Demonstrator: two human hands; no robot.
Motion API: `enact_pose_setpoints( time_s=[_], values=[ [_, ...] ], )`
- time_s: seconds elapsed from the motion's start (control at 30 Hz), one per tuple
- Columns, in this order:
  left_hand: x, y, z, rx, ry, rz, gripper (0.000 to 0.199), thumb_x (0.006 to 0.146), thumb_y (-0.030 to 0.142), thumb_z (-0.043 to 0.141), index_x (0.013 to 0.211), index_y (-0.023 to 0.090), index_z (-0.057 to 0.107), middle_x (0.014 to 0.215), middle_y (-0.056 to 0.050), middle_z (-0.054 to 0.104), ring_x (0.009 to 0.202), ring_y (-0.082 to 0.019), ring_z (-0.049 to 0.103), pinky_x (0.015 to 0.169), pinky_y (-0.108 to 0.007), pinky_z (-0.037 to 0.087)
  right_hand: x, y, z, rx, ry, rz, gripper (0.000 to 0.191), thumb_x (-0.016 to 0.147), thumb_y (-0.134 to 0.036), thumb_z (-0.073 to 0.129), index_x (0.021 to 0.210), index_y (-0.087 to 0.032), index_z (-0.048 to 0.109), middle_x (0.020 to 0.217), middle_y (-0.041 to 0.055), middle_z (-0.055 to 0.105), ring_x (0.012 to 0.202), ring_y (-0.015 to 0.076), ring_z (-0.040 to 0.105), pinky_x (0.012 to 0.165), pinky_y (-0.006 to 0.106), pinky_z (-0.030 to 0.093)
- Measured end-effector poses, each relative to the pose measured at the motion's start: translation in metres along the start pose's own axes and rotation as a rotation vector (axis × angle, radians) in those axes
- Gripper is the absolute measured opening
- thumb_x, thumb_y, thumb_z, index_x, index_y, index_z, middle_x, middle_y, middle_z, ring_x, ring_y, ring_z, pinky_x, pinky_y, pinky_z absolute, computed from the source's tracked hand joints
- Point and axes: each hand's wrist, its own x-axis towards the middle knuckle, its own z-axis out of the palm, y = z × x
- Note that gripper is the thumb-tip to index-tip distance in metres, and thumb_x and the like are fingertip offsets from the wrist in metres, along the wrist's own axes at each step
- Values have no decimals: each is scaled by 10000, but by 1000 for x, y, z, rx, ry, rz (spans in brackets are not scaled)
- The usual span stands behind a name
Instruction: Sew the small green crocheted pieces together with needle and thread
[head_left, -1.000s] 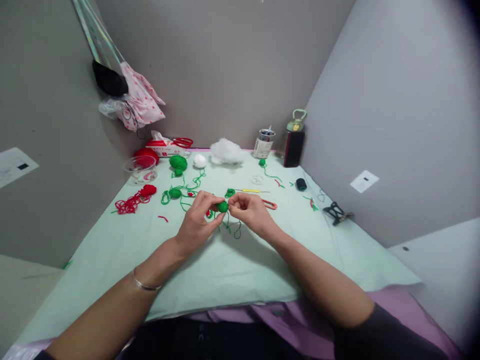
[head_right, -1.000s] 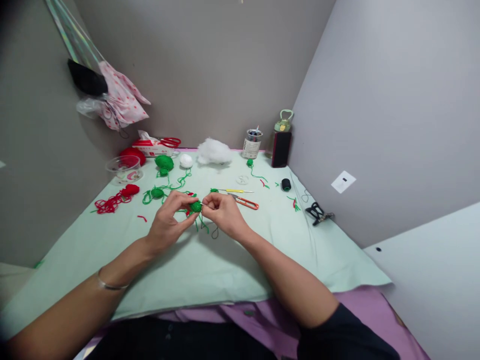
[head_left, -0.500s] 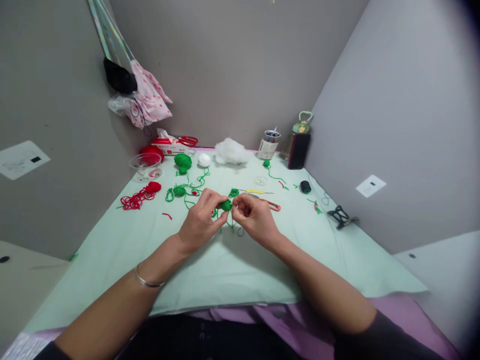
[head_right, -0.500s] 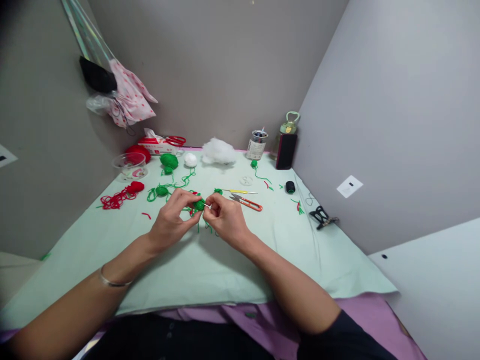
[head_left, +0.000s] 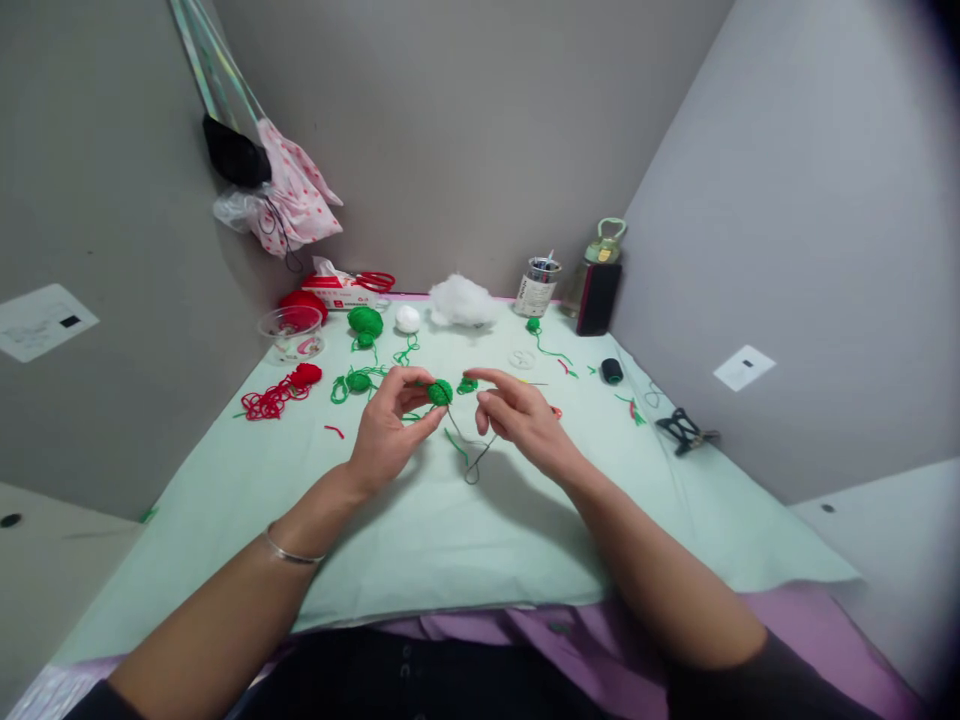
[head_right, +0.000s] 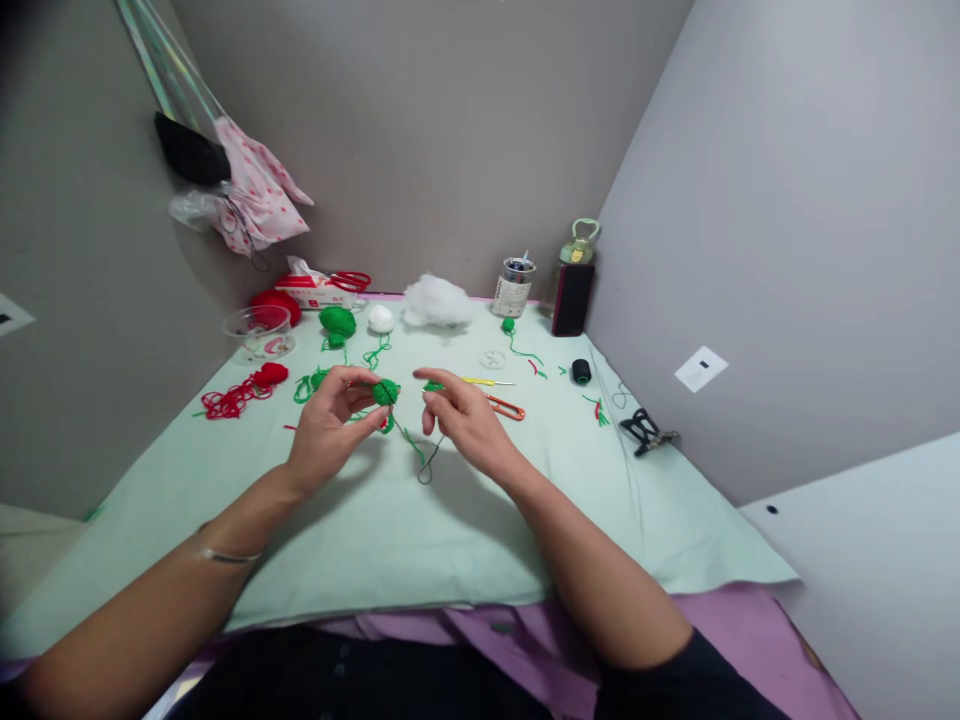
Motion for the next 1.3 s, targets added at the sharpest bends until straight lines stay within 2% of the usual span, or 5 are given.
enact_pose_setpoints(
  time_s=[0.07, 0.17, 0.37, 0.77, 1.3],
  values=[
    [-1, 3, 3, -82, 0, -19, 288, 839, 208, 740, 1045, 230, 541, 1061, -32, 609, 991, -179, 684, 900, -360, 589, 2, 0, -6, -48, 11, 2, 338, 956, -287, 531, 1265, -187, 622, 708, -17, 630, 553, 108, 398, 535, 250, 347],
    [-2, 4, 5, -101, -4, 16, 284, 837, 195, 741, 1036, 232, 542, 1084, -33, 607, 1000, -170, 674, 930, -361, 575, 0, -1, -2, -104, 83, -96, 181, 927, -296, 594, 1008, -181, 708, 745, 5, 632, 594, 110, 449, 558, 258, 364],
    [-5, 0, 7, 104, -43, 163, 233, 861, 154, 707, 1044, 230, 585, 1049, -45, 579, 1024, -173, 627, 908, -345, 580, -7, 0, 14, -264, 182, -256, 62, 889, -211, 650, 862, -192, 702, 789, 10, 636, 601, 102, 482, 578, 258, 389],
    [-6, -1, 6, 407, -71, 428, 244, 888, 73, 665, 1067, 229, 608, 1024, -55, 626, 1030, -205, 614, 879, -373, 548, -1, 5, 19, -314, 195, -176, 76, 772, -122, 597, 735, -188, 601, 688, -16, 568, 604, 107, 491, 575, 242, 380],
    [-8, 1, 11, 228, -45, 144, 312, 825, 124, 703, 1102, 223, 601, 1049, -40, 621, 906, -159, 666, 824, -320, 603, -6, 5, 26, -409, 236, -359, 103, 771, -117, 566, 727, -208, 547, 671, -23, 520, 595, 112, 466, 584, 251, 383]
  ],
)
